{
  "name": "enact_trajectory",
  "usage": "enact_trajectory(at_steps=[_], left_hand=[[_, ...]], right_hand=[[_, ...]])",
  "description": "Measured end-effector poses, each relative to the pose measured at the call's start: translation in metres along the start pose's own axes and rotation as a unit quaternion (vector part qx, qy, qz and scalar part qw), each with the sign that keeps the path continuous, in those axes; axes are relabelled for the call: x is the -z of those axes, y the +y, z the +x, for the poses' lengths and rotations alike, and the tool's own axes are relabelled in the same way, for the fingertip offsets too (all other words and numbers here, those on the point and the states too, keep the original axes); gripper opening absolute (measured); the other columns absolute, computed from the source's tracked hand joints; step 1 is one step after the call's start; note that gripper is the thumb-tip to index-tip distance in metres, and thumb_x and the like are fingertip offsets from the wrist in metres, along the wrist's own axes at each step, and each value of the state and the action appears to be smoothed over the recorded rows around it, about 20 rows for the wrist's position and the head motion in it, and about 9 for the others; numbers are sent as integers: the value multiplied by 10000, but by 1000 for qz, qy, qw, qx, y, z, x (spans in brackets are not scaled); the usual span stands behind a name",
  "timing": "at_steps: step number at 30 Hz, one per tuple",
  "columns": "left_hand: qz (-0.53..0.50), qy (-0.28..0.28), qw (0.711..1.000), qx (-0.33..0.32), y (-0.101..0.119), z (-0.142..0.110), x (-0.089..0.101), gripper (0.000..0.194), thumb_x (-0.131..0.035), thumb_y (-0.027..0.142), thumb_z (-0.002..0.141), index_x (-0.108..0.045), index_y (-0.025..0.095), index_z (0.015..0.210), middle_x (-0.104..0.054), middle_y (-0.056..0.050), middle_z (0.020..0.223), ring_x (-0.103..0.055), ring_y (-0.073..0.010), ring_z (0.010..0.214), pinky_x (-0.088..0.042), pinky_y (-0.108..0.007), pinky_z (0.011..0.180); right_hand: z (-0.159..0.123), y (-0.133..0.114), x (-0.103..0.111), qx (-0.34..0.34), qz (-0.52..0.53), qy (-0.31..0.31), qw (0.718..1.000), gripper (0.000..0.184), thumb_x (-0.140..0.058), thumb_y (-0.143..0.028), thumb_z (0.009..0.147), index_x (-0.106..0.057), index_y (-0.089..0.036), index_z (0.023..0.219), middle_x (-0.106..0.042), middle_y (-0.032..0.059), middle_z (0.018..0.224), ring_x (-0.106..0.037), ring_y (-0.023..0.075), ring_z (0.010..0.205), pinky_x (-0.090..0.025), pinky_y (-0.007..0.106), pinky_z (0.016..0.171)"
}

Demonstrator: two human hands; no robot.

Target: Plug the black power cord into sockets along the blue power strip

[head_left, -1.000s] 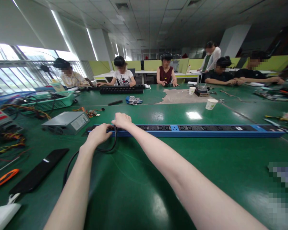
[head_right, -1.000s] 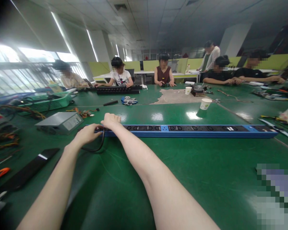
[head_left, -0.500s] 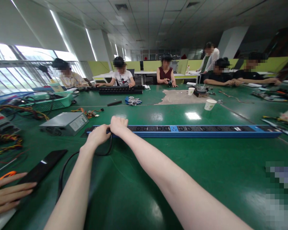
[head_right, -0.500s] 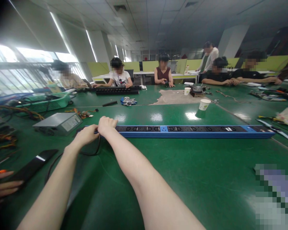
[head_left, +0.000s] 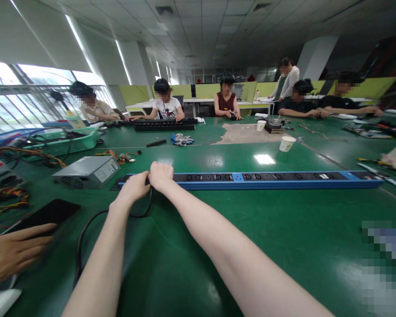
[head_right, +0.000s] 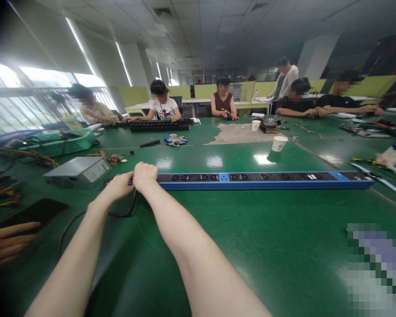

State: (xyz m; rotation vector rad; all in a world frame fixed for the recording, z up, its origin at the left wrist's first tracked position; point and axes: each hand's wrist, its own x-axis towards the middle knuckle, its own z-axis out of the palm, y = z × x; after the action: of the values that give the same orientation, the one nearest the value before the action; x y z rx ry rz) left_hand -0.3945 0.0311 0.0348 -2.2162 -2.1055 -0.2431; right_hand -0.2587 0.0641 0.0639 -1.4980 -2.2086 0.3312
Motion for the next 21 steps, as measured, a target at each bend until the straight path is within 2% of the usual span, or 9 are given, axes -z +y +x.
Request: enact_trajectory(at_steps=[5,8,10,12,13,14,17,19,21], left_hand=[[-53,6,999,10,3,-3,11,393,-537,285,858,-653,185,1220,-752,-143,1208,-708,-328,1138,-526,-371,957],[-185,-2,982,42,11,-8,30,357,-481,394,917,-715,202,1106,-787,-111,1093,-714,-313,1116,-537,-377,960],[-342,-49,936,68,21,-14,48,471,-451,548,943,-727,195,1089,-797,-107,983,-736,-304,1031,-572,-378,891],[-474,-126,869,61,34,-23,64,596,-495,680,908,-723,172,1120,-784,-120,912,-749,-281,878,-592,-374,793],[-504,-146,850,45,40,-27,71,616,-545,705,881,-723,167,1122,-767,-111,870,-733,-251,777,-588,-358,738],[-514,-147,845,27,45,-30,76,615,-593,708,861,-724,167,1122,-737,-85,813,-691,-209,678,-570,-332,680],[-487,-75,870,2,49,-33,82,596,-620,689,862,-731,175,1143,-600,-6,675,-526,-132,543,-455,-258,544],[-444,-6,896,13,43,-29,79,606,-560,694,892,-744,176,1148,-553,3,648,-500,-143,567,-406,-252,531],[-378,60,923,28,35,-23,74,598,-512,684,917,-770,179,1107,-564,-6,658,-519,-167,624,-405,-266,567]], right_hand=[[5,4,35,-13,63,51,997,324,-608,-500,905,-665,-238,1088,-746,80,1108,-705,263,1030,-544,353,854],[8,14,60,-30,113,71,991,309,-575,-528,919,-647,-278,1086,-745,41,1075,-691,235,1022,-521,342,890],[8,28,71,-71,155,69,983,294,-551,-514,937,-645,-290,1104,-749,30,1045,-687,217,1008,-511,327,892],[7,43,74,-114,200,57,971,307,-522,-508,955,-653,-297,1136,-754,20,978,-688,197,978,-506,299,875],[6,52,74,-129,220,49,966,319,-510,-509,961,-663,-301,1149,-754,13,939,-689,189,960,-504,286,861],[4,59,71,-141,236,43,961,331,-508,-514,961,-679,-306,1154,-753,7,911,-690,184,946,-503,275,847],[-1,79,61,-137,273,32,952,335,-553,-509,935,-749,-299,1106,-754,3,943,-678,174,944,-494,245,805],[-4,89,55,-97,319,5,943,333,-583,-482,925,-784,-254,1062,-753,15,980,-665,160,933,-486,219,771],[-5,98,55,-35,383,-54,922,326,-610,-438,920,-797,-202,1046,-751,29,1013,-648,136,920,-474,189,741]])
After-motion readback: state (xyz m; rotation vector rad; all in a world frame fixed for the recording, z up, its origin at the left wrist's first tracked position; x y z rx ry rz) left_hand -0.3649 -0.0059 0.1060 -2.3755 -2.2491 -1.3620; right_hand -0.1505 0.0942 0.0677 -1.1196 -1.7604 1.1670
